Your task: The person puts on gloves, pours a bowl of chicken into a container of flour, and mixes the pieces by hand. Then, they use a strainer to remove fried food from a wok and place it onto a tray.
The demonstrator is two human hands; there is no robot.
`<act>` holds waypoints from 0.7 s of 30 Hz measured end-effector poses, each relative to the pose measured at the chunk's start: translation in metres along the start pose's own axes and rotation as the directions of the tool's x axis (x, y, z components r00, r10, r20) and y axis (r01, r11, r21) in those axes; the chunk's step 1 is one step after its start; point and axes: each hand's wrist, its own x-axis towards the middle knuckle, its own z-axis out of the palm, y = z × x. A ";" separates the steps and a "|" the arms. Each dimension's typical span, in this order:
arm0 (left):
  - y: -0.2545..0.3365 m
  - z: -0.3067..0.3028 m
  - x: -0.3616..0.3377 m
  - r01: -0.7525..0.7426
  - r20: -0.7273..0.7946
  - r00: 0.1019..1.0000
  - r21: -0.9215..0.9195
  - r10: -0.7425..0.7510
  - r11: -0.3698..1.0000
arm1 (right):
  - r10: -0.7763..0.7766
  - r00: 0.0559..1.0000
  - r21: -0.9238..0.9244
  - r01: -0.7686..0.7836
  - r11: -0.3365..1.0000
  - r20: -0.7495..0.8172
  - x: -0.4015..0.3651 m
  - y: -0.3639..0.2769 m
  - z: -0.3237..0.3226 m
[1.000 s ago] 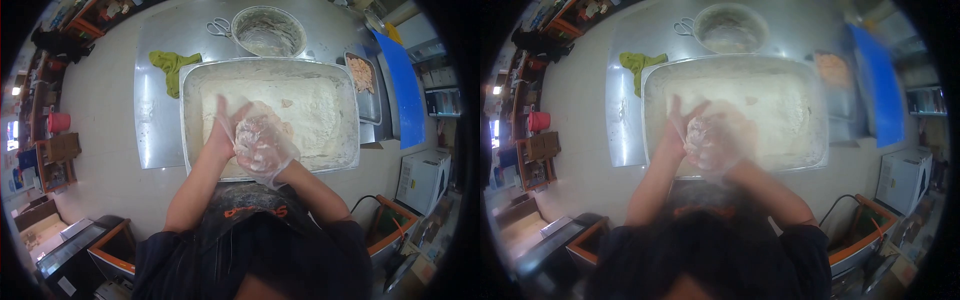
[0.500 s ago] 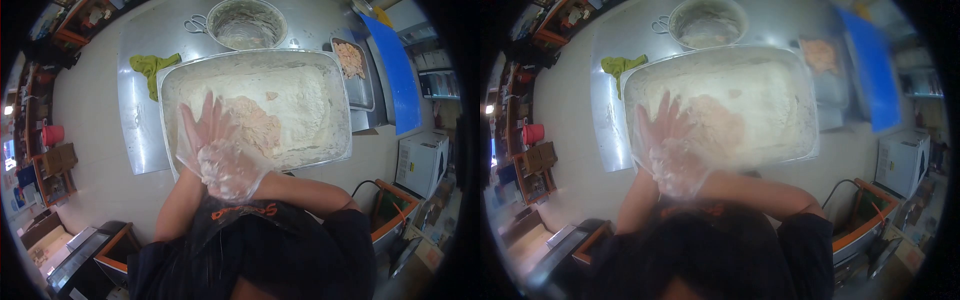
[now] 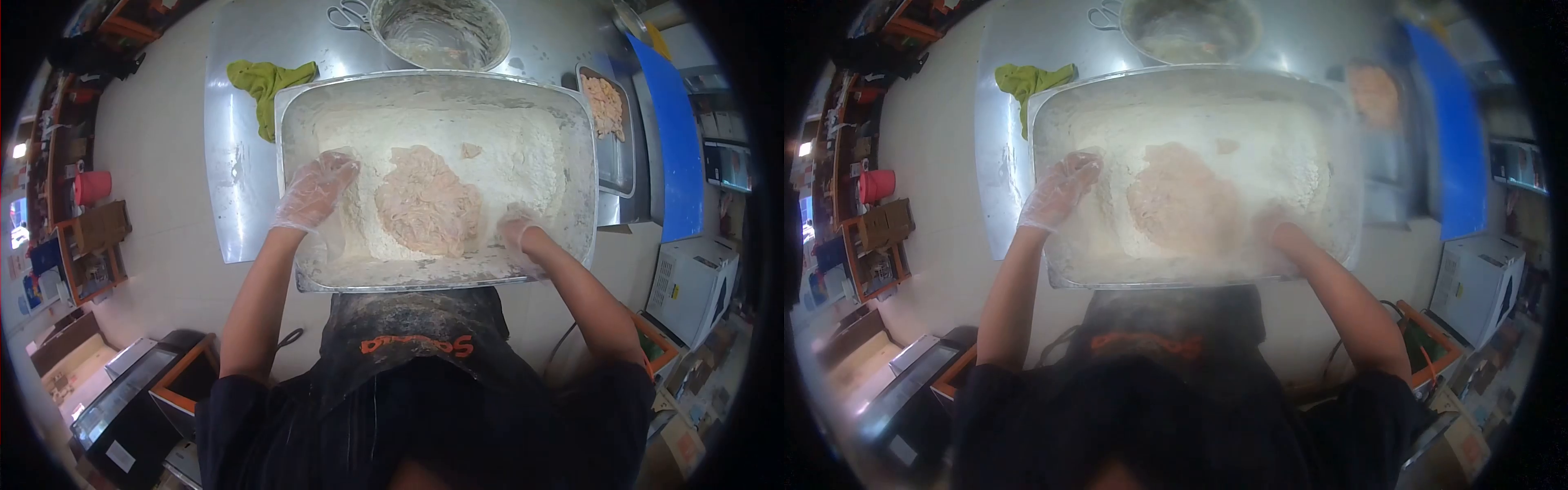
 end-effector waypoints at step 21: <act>-0.081 0.126 0.079 0.050 0.003 0.999 0.056 -0.050 0.997 | -0.459 0.887 0.888 0.246 0.388 -0.045 -0.006 -0.168 -0.018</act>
